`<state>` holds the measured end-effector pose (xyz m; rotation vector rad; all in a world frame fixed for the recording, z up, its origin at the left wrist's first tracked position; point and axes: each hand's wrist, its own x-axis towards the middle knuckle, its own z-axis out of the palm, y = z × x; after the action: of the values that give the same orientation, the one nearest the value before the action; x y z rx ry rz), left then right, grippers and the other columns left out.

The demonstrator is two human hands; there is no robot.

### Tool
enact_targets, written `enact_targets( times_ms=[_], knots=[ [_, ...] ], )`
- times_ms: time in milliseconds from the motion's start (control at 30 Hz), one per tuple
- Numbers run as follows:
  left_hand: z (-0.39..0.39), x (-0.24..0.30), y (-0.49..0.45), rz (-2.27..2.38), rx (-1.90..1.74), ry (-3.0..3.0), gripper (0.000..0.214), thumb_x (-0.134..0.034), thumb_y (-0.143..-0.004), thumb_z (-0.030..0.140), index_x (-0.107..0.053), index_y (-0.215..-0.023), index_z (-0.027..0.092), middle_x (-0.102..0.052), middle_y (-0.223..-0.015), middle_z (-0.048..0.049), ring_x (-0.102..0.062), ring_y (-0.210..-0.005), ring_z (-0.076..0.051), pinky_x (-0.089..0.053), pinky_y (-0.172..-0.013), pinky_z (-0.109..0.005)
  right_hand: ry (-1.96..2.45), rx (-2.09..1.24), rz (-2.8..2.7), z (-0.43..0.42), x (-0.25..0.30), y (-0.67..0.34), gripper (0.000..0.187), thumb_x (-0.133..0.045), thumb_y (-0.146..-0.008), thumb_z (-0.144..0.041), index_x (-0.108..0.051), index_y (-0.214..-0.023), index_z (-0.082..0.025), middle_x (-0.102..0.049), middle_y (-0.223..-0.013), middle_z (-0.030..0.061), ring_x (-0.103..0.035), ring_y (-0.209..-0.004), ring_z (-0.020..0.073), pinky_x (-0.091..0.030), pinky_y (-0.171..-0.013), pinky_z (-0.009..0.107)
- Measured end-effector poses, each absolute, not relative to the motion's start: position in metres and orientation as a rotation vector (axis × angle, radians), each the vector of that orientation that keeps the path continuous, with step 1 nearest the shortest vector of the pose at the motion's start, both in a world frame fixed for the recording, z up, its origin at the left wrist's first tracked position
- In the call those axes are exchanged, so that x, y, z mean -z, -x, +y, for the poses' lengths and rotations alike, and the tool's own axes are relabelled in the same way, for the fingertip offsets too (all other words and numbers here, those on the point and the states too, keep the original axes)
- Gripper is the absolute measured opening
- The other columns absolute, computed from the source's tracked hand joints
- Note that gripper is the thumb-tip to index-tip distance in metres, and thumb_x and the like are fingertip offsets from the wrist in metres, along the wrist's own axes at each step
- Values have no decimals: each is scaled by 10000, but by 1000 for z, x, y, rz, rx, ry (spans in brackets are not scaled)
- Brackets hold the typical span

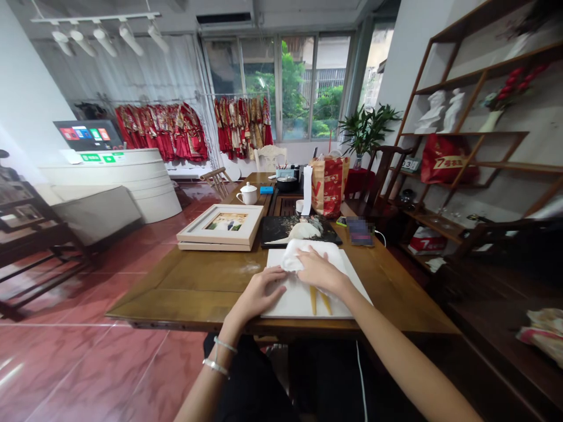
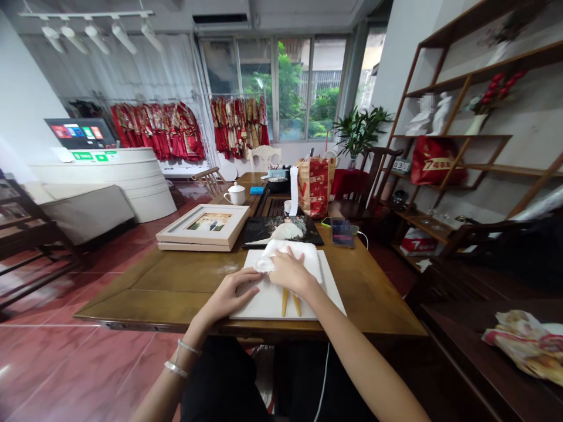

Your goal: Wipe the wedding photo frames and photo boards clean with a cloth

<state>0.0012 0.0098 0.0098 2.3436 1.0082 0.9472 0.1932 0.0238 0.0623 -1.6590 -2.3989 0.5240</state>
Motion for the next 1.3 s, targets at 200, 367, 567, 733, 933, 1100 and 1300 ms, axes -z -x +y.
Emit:
enact_targets(
  times_ms=[200, 367, 567, 733, 933, 1100, 1300],
  knots=[
    [5, -17, -2, 1010, -958, -2349, 185, -577, -834, 239, -711, -947, 180, -719, -985, -75, -652, -924, -215, -477, -860, -316, 1426, -565, -2538, 49, -64, -161, 647, -461, -756, -186, -396, -1399, -168, -349, -1485, 102, -152, -1406, 305, -68, -1079, 630],
    [2, -22, 0, 997, -1025, -2279, 207, -444, -900, 221, -629, -826, 164, -656, -859, -51, -603, -829, -177, -451, -797, -286, 1378, -501, -2539, 43, -58, -173, 619, -431, -759, -176, -433, -1378, -140, -397, -1457, 110, -215, -1394, 265, -100, -1116, 535],
    [4, -16, 2, 1139, -1161, -2166, 190, -330, -944, 243, -505, -901, 181, -556, -833, -30, -539, -782, -168, -450, -760, -304, 1415, -350, -2475, -9, -48, -184, 669, -448, -678, -137, -481, -1346, -116, -399, -1460, 82, -158, -1397, 331, -2, -1104, 596],
    [10, -9, 1, 1074, -1274, -2230, 259, -320, -944, 190, -465, -1159, 190, -507, -1187, -117, -488, -1158, -210, -391, -1008, -388, 1217, -352, -2557, -62, -44, -187, 781, -432, -593, -104, -454, -1371, -173, -345, -1491, 10, -127, -1415, 258, 31, -1132, 540],
    [13, -3, -1, 1060, -1080, -2320, 341, -407, -938, 259, -486, -1265, 207, -511, -1315, -127, -477, -1235, -234, -372, -1060, -435, 1087, -678, -2641, -103, -64, -217, 855, -390, -536, -66, -454, -1370, -241, -401, -1450, -58, -174, -1409, 176, -31, -1165, 464],
    [10, -3, -1, 1096, -912, -2338, 359, -538, -878, 300, -582, -1214, 179, -533, -1338, -126, -508, -1232, -254, -381, -1067, -428, 1271, -714, -2558, -116, -74, -239, 788, -394, -576, -47, -507, -1335, -226, -454, -1414, -8, -245, -1389, 196, -141, -1164, 443],
    [11, -5, -1, 1090, -895, -2319, 344, -536, -878, 291, -626, -1182, 157, -566, -1320, -124, -515, -1241, -251, -377, -1077, -423, 1537, -406, -2391, -67, -54, -247, 691, -400, -662, -69, -488, -1344, -135, -466, -1411, 61, -293, -1370, 214, -152, -1155, 432]
  ],
)
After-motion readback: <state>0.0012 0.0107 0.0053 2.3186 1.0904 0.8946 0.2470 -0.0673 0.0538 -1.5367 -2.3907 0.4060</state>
